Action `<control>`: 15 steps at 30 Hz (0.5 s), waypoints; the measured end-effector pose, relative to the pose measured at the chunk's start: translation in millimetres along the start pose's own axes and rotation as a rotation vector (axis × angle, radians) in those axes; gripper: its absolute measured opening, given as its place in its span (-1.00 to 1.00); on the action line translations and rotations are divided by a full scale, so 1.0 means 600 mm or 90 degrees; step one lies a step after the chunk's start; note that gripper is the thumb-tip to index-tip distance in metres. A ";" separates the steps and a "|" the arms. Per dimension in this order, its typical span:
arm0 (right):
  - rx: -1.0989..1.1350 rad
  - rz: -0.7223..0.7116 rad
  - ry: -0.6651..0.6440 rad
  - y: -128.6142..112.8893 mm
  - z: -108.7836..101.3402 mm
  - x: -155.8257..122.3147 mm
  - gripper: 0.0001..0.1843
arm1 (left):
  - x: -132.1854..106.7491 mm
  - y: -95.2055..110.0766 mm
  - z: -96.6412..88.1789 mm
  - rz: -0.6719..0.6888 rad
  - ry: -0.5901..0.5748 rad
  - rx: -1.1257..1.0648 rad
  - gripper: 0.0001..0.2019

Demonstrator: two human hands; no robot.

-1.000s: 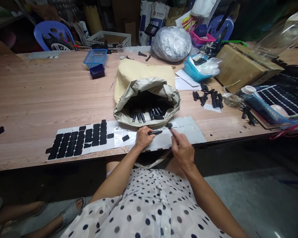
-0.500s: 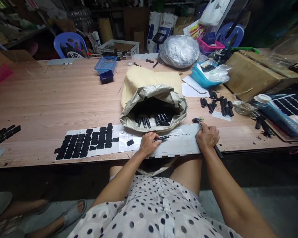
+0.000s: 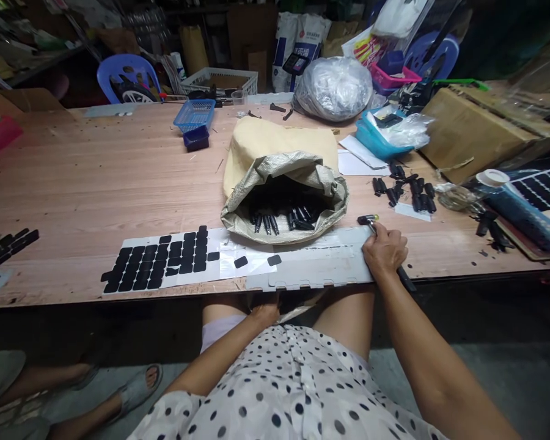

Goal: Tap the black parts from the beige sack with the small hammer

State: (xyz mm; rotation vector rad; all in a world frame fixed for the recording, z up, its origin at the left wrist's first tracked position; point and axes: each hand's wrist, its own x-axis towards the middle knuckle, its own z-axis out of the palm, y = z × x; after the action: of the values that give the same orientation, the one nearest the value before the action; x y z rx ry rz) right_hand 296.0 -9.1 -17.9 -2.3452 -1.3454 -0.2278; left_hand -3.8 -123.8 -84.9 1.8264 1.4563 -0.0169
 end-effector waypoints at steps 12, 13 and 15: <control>-0.020 -0.012 0.015 0.011 0.012 0.004 -0.62 | -0.014 0.113 -0.181 0.384 -0.097 -0.162 -0.73; -0.019 -0.012 0.009 0.012 0.012 0.004 -0.62 | 0.003 0.117 -0.211 0.352 -0.007 -0.212 -0.71; -0.016 -0.011 0.000 0.012 0.013 0.005 -0.61 | 0.050 0.115 -0.267 0.242 0.181 -0.261 -0.62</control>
State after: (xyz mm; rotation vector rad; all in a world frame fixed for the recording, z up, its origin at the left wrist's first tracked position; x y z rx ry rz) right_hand 303.5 -6.5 -25.6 -2.3550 -1.3707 -0.2524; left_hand -6.9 -10.1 50.7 1.7717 1.1611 0.7036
